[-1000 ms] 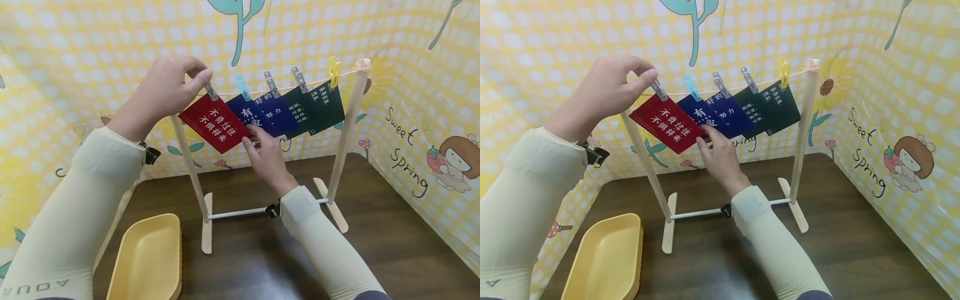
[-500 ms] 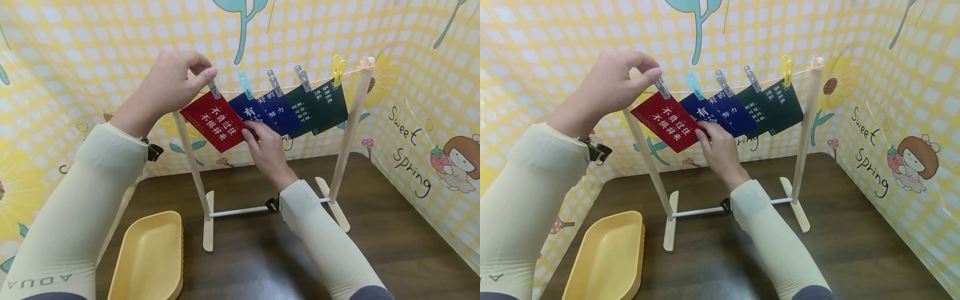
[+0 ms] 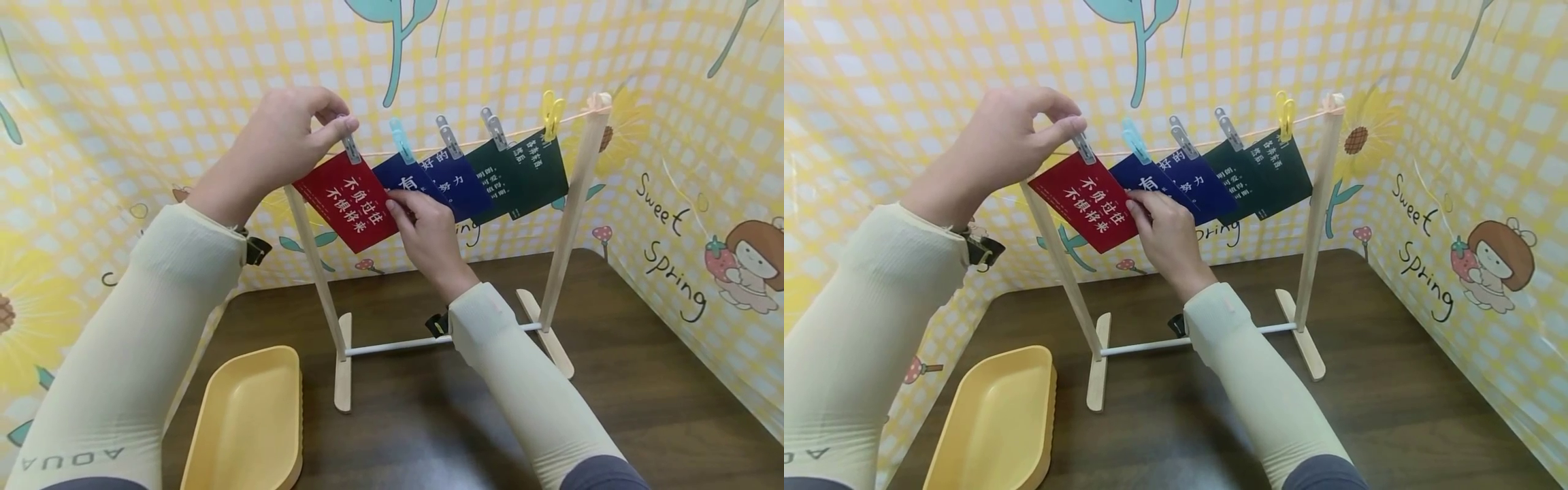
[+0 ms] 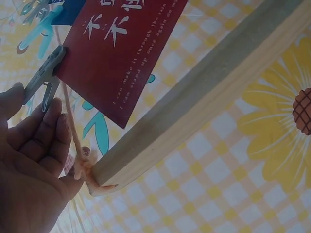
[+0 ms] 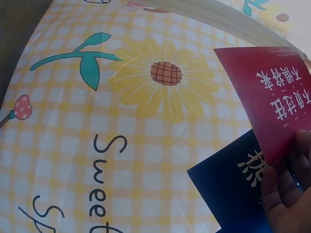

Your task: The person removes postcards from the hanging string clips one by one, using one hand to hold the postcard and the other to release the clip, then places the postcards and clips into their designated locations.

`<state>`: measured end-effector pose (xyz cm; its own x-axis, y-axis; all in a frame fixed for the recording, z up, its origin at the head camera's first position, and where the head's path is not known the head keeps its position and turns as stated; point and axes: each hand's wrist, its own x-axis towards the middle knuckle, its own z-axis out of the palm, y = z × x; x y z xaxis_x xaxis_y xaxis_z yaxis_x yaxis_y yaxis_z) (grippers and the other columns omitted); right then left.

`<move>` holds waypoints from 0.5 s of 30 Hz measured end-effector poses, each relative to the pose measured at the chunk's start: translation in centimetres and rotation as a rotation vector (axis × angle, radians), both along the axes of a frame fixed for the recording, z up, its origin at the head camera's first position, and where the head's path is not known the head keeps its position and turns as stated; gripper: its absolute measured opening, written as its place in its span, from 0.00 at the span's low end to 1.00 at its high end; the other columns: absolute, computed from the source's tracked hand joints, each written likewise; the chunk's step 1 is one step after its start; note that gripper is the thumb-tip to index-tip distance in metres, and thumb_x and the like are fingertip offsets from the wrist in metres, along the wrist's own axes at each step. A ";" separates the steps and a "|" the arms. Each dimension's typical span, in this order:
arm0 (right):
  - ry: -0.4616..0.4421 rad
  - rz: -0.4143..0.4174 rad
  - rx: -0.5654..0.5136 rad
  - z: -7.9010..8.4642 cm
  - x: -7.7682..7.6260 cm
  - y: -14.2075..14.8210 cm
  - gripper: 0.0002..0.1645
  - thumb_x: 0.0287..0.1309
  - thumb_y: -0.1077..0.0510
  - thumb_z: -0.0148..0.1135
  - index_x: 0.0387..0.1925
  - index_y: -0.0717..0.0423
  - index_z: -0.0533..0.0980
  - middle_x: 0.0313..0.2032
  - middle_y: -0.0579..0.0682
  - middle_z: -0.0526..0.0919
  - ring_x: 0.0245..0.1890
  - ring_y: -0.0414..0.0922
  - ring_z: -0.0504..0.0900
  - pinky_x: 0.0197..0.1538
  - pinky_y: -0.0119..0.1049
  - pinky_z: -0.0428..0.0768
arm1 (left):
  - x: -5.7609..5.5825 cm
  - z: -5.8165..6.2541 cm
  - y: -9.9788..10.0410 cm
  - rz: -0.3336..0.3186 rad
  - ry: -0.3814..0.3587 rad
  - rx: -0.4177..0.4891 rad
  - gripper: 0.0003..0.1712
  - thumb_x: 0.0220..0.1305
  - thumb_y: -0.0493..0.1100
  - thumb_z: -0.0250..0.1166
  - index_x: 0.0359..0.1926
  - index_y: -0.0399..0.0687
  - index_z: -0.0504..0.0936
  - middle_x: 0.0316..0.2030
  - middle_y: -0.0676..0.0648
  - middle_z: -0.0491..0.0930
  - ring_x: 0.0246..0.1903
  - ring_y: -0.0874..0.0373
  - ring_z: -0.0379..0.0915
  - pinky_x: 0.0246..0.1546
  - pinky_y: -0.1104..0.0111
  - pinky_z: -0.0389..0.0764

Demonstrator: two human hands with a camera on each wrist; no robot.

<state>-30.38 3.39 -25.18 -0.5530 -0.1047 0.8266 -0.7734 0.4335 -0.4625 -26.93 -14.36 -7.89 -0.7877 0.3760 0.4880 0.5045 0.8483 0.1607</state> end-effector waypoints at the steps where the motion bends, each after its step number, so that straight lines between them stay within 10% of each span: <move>1: 0.004 -0.005 0.001 0.1 0.0 0.0 0.14 0.68 0.55 0.58 0.48 0.58 0.82 0.44 0.51 0.85 0.36 0.39 0.80 0.36 0.31 0.78 | 0.0 0.0 0.0 0.003 -0.004 0.000 0.24 0.71 0.58 0.55 0.51 0.43 0.81 0.44 0.46 0.82 0.46 0.54 0.69 0.51 0.58 0.70; 15: -0.047 -0.076 0.042 0.8 0.4 0.1 0.14 0.67 0.54 0.59 0.47 0.56 0.83 0.43 0.49 0.86 0.40 0.40 0.79 0.40 0.32 0.77 | -0.6 0.1 0.0 0.005 -0.071 0.001 0.23 0.73 0.57 0.51 0.51 0.45 0.81 0.45 0.46 0.81 0.44 0.52 0.70 0.45 0.60 0.74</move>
